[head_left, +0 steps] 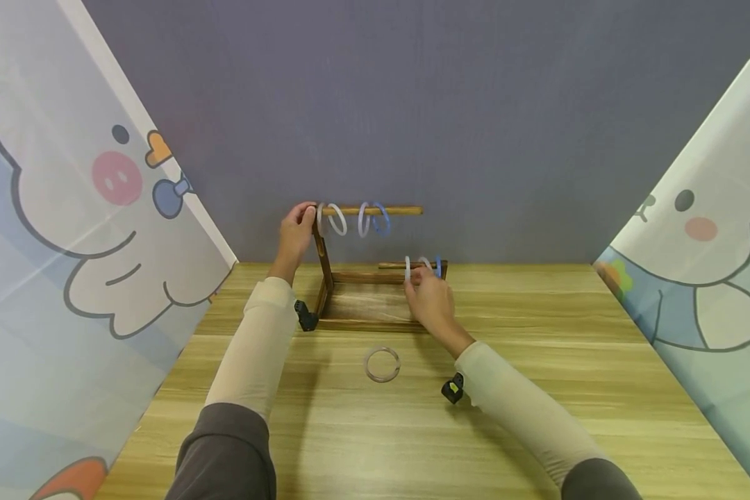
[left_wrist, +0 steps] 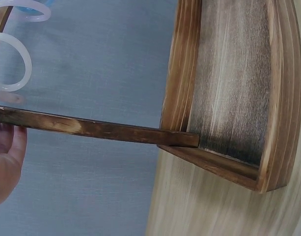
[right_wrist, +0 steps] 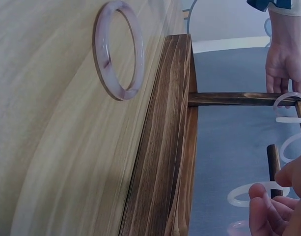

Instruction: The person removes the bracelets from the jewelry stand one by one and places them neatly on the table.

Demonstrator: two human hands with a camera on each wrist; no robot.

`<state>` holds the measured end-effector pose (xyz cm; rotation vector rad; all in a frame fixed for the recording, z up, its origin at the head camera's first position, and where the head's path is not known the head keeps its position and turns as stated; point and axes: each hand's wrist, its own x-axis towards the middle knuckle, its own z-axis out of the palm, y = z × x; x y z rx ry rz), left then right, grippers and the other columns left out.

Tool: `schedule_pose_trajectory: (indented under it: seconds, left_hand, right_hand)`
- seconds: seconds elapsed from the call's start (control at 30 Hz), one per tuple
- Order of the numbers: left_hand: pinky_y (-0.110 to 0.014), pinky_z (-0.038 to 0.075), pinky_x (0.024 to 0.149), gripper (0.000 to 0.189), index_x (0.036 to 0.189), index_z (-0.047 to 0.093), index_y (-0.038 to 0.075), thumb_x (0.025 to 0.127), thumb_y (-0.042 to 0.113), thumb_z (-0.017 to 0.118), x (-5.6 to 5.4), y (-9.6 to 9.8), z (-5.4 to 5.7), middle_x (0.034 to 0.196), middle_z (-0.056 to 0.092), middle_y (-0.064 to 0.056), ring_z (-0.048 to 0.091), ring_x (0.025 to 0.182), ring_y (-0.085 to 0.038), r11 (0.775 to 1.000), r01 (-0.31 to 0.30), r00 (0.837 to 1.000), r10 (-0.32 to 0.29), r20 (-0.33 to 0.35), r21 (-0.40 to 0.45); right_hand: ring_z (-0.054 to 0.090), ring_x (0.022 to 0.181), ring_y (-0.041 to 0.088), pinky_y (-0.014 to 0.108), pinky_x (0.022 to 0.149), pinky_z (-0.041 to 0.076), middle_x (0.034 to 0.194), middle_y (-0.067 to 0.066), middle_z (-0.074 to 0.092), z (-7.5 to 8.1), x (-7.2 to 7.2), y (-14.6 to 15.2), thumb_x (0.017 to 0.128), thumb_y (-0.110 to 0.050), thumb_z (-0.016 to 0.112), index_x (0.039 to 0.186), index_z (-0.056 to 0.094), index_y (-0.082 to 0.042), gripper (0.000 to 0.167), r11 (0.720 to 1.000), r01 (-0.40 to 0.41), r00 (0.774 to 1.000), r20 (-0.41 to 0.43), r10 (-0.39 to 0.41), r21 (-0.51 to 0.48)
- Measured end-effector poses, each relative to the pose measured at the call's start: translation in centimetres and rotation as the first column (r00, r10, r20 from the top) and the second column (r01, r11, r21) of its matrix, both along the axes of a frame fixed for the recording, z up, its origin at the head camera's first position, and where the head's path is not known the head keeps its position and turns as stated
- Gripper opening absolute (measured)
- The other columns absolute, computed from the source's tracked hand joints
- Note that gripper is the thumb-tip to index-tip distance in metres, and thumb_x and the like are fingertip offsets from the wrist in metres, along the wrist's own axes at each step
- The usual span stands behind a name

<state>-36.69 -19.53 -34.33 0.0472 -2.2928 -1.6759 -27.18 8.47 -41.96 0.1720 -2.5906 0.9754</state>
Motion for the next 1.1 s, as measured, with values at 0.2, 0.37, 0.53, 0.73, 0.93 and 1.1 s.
schedule_pose_trajectory:
  seconds: [0.2, 0.37, 0.53, 0.73, 0.93, 1.1]
  left_hand:
    - [-0.039, 0.047, 0.102, 0.039, 0.138, 0.060, 0.018, 0.108, 0.040, 0.048, -0.16, 0.00, -0.08, 0.136, 0.061, -0.011, 0.057, 0.119, -0.022, 1.000, -0.004, 1.000, 0.004, -0.004, -0.001]
    - [-0.039, 0.047, 0.103, 0.039, 0.138, 0.061, 0.018, 0.108, 0.040, 0.049, -0.20, 0.03, -0.07, 0.136, 0.061, -0.011, 0.057, 0.119, -0.022, 1.000, -0.006, 1.000, 0.006, -0.006, 0.000]
    - [-0.035, 0.049, 0.097, 0.039, 0.138, 0.061, 0.019, 0.107, 0.040, 0.049, -0.32, -0.02, -0.22, 0.134, 0.062, -0.010, 0.058, 0.113, -0.020, 1.000, -0.009, 1.000, 0.009, -0.003, 0.002]
    - [-0.031, 0.049, 0.094, 0.040, 0.138, 0.061, 0.018, 0.107, 0.040, 0.049, -0.33, -0.08, -0.29, 0.132, 0.062, -0.010, 0.058, 0.111, -0.018, 1.000, -0.013, 1.000, 0.013, -0.004, 0.005]
    - [-0.034, 0.048, 0.098, 0.041, 0.138, 0.061, 0.017, 0.107, 0.041, 0.050, -0.36, -0.08, -0.25, 0.133, 0.062, -0.011, 0.057, 0.115, -0.021, 1.000, -0.007, 1.000, 0.007, -0.011, 0.012]
    - [-0.035, 0.048, 0.097, 0.040, 0.138, 0.061, 0.018, 0.107, 0.041, 0.049, -0.31, -0.07, -0.24, 0.132, 0.061, -0.010, 0.057, 0.113, -0.020, 1.000, 0.002, 1.000, -0.002, -0.005, 0.014]
  right_hand:
    - [0.076, 0.085, 0.026, 0.042, 0.068, 0.058, 0.102, 0.005, 0.080, 0.00, -0.36, 0.02, 0.098, -0.023, 0.063, 0.114, 0.072, -0.007, 0.024, 1.000, 0.004, 1.000, 0.016, -0.004, -0.019]
    - [0.077, 0.089, 0.027, 0.043, 0.072, 0.059, 0.102, 0.006, 0.080, -0.08, -0.59, -0.02, 0.097, -0.024, 0.064, 0.113, 0.072, -0.007, 0.024, 1.000, 0.006, 1.000, 0.026, -0.005, -0.026]
    - [0.077, 0.087, 0.026, 0.043, 0.072, 0.060, 0.101, 0.005, 0.080, 0.02, -0.77, -0.13, 0.097, -0.022, 0.063, 0.111, 0.073, -0.008, 0.023, 0.999, 0.011, 1.000, 0.027, -0.010, -0.038]
    - [0.076, 0.084, 0.025, 0.043, 0.070, 0.058, 0.098, 0.004, 0.080, 0.25, -0.85, -0.27, 0.096, -0.020, 0.063, 0.111, 0.075, -0.009, 0.021, 0.999, 0.019, 0.999, 0.034, -0.017, -0.046]
    - [0.076, 0.083, 0.025, 0.043, 0.070, 0.058, 0.097, 0.004, 0.080, 0.34, -0.91, -0.26, 0.096, -0.020, 0.063, 0.107, 0.075, -0.010, 0.020, 0.999, 0.030, 0.999, 0.033, -0.029, -0.034]
    - [0.075, 0.079, 0.026, 0.043, 0.068, 0.057, 0.095, 0.005, 0.080, 0.29, -0.73, -0.27, 0.096, -0.019, 0.063, 0.105, 0.075, -0.008, 0.018, 0.999, 0.028, 0.999, 0.025, -0.028, -0.031]
